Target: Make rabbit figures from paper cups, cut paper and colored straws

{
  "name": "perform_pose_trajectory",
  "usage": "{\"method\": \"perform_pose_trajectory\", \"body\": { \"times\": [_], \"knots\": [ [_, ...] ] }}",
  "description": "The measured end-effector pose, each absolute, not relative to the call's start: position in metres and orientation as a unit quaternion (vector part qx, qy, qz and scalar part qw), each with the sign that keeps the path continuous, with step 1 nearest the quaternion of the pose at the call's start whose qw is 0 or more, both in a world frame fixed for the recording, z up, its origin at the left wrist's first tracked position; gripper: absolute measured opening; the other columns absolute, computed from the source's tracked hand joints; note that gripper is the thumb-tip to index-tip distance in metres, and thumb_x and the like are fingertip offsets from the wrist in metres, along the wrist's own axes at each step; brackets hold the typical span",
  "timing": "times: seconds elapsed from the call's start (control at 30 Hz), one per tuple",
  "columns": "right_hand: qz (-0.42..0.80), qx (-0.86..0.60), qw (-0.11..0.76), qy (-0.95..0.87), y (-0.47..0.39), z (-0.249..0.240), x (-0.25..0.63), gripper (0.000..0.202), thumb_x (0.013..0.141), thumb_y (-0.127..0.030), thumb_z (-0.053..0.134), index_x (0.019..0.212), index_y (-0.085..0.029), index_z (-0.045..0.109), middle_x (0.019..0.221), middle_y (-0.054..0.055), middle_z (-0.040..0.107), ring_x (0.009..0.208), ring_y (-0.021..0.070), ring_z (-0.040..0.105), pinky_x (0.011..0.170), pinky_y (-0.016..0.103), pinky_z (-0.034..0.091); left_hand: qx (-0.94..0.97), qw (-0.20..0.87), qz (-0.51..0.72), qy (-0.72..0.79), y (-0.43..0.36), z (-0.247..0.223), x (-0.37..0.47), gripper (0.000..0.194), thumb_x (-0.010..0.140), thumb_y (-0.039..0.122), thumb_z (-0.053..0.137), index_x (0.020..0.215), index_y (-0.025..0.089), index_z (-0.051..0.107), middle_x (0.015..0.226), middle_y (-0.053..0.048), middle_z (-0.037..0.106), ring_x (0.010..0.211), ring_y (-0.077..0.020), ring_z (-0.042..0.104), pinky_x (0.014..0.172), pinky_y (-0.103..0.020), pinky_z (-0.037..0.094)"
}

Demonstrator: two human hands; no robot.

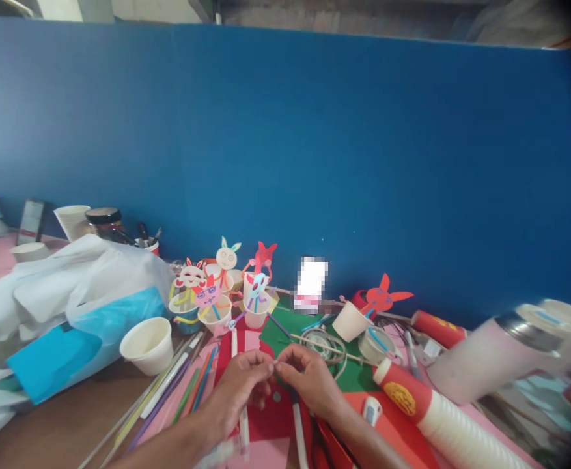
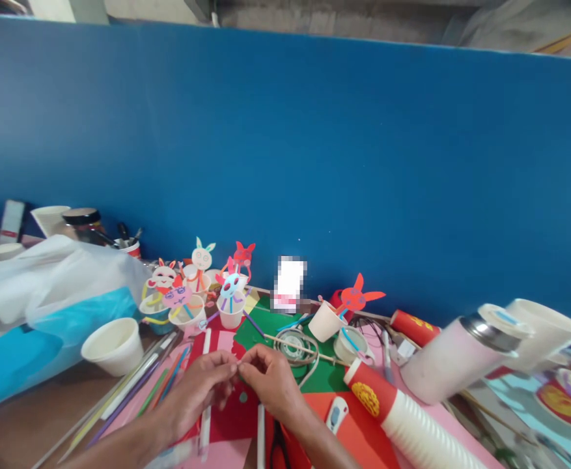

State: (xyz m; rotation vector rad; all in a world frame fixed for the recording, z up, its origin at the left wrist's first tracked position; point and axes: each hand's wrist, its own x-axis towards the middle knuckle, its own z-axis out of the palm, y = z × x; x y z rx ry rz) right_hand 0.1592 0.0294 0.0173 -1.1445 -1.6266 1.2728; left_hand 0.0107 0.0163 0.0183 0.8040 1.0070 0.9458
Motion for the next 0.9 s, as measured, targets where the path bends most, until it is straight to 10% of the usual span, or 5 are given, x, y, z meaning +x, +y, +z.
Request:
{"method": "perform_pose_trajectory", "body": {
  "times": [0.9],
  "knots": [
    [0.497, -0.457, 0.382, -0.631, 0.0287, 0.0184, 0.1580, 0.018, 0.076, -0.032, 0.055, 0.069, -0.015, 0.056, 0.055, -0.004, 0.051, 0.051, 0.0096, 0.045, 0.048, 0.020, 0.034, 0.362, 0.695, 0.418, 0.459, 0.0141, 0.0190, 0.0100, 0.020, 0.067, 0.033, 0.061, 0.062, 0.015, 0.052, 0.051, 0.003, 0.053, 0.041, -0.0077, 0.046, 0.039, -0.020, 0.032]
  ]
}}
